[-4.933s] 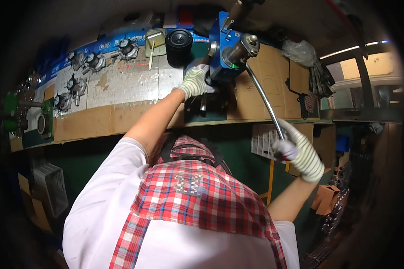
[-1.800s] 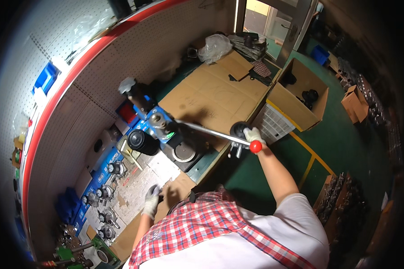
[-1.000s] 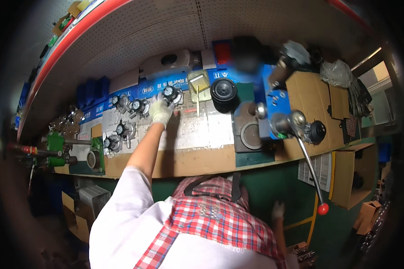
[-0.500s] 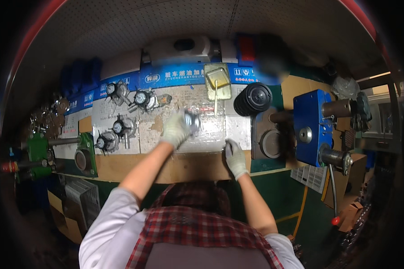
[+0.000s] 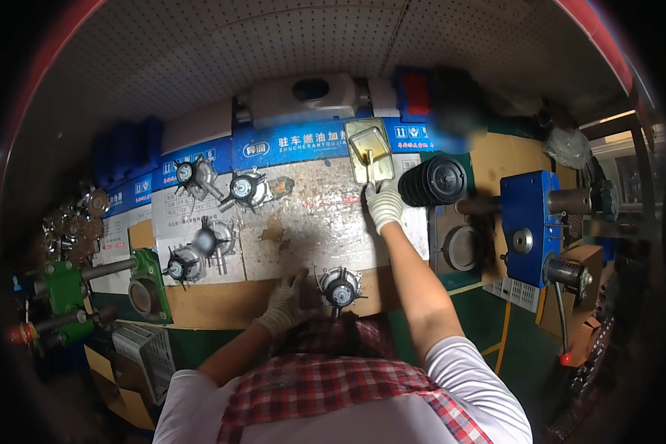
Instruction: The person repeatedly picks up metal housings and black rubber boots, places them into a blue press, and uses a lever to press the boots onto the housings. They then remove the assembled units and place them on a nearby table.
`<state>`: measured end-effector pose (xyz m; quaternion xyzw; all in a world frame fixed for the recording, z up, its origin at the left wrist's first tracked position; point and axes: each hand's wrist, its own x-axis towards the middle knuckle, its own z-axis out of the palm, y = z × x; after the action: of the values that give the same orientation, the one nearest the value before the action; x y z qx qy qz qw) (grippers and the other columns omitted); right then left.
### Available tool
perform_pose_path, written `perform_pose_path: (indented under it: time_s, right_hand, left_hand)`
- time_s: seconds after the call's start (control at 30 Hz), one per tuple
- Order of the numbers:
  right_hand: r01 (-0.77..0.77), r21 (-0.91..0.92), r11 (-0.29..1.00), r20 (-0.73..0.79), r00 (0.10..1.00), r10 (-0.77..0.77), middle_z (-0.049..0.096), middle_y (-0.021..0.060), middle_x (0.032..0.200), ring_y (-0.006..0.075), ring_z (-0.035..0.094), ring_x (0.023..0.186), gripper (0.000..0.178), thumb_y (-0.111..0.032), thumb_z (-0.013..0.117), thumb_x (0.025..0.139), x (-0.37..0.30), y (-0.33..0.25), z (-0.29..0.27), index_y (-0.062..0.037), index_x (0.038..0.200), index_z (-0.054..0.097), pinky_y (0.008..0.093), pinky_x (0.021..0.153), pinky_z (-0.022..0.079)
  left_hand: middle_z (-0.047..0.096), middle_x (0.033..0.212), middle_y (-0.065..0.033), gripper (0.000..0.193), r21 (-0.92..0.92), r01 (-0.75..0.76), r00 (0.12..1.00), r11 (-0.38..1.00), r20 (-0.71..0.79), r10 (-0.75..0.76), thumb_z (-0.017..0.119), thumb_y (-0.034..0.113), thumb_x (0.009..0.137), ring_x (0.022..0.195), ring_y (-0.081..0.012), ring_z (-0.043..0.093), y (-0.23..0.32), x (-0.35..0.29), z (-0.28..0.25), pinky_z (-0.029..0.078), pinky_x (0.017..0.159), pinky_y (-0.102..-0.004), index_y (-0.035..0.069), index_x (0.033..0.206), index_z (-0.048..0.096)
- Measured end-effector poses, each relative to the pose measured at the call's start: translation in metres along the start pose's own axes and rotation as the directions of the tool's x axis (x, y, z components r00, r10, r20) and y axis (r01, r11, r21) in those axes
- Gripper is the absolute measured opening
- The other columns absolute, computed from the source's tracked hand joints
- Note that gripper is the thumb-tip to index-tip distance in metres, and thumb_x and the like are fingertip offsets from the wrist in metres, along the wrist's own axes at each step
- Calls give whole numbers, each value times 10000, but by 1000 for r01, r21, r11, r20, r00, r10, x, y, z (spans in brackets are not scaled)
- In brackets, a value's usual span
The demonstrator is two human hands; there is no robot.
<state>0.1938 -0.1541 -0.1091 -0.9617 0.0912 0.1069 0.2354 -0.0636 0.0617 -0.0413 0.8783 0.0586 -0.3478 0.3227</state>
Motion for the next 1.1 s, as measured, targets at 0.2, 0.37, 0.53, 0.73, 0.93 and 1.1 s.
perform_pose_path:
  time_s: [0.2, 0.37, 0.53, 0.73, 0.93, 1.1]
  right_hand:
    - [-415, 876, 247, 436, 899, -38, 630, 53, 839, 141, 611, 648, 260, -281, 629, 994, -107, 27, -72, -77, 1129, 541, 282, 496, 486]
    - [-399, 798, 452, 476, 877, -68, 615, 33, 799, 82, 488, 534, 122, -179, 528, 990, -163, 55, -128, -94, 1075, 548, 222, 432, 379]
    - [275, 447, 851, 82, 935, -346, 655, 83, 819, 148, 620, 748, 218, -203, 578, 1012, -173, 63, -178, -20, 1112, 642, 320, 721, 516]
    - [836, -57, 546, -104, 539, -836, 660, 135, 924, 336, 629, 841, 243, -79, 648, 902, -183, 8, -248, -74, 1144, 669, 415, 753, 512]
    - [848, -400, 348, 166, 440, -882, 565, 80, 796, 284, 586, 759, 356, -101, 708, 794, -190, -24, -268, -154, 1143, 665, 410, 631, 481]
    - [811, -516, 276, 221, 438, -872, 578, 67, 813, 271, 598, 773, 338, -123, 698, 804, -183, -22, -260, -160, 1138, 660, 402, 628, 494]
  left_hand:
    - [461, 1467, -195, 892, 381, -548, 746, 745, -180, 641, 802, 544, 654, 1371, -425, 402, -6, 78, 41, 298, 1147, -610, 162, 1414, 532]
    - [580, 1352, -108, 688, 546, -484, 763, 684, -120, 635, 796, 505, 696, 1306, -322, 518, -4, 121, 94, 310, 1167, -579, 231, 1306, 634]
    - [680, 1184, -82, 600, -943, -142, 879, 302, 20, 476, 725, 385, 934, 1054, -192, 656, 51, 66, 37, 558, 910, -337, 25, 1378, 542]
    - [662, 1272, -90, 610, -947, -131, 878, 294, 27, 478, 749, 306, 916, 1143, -182, 633, 92, 29, -32, 493, 1019, -317, 25, 1408, 523]
    - [673, 1235, -64, 670, -648, -359, 864, 672, 41, 501, 828, 291, 827, 1109, -160, 616, 115, 1, -64, 490, 998, -339, 46, 1385, 552]
    - [662, 1195, -43, 653, -568, -362, 855, 739, 114, 506, 821, 266, 817, 1089, -144, 591, 107, 13, -64, 487, 981, -329, 62, 1376, 554]
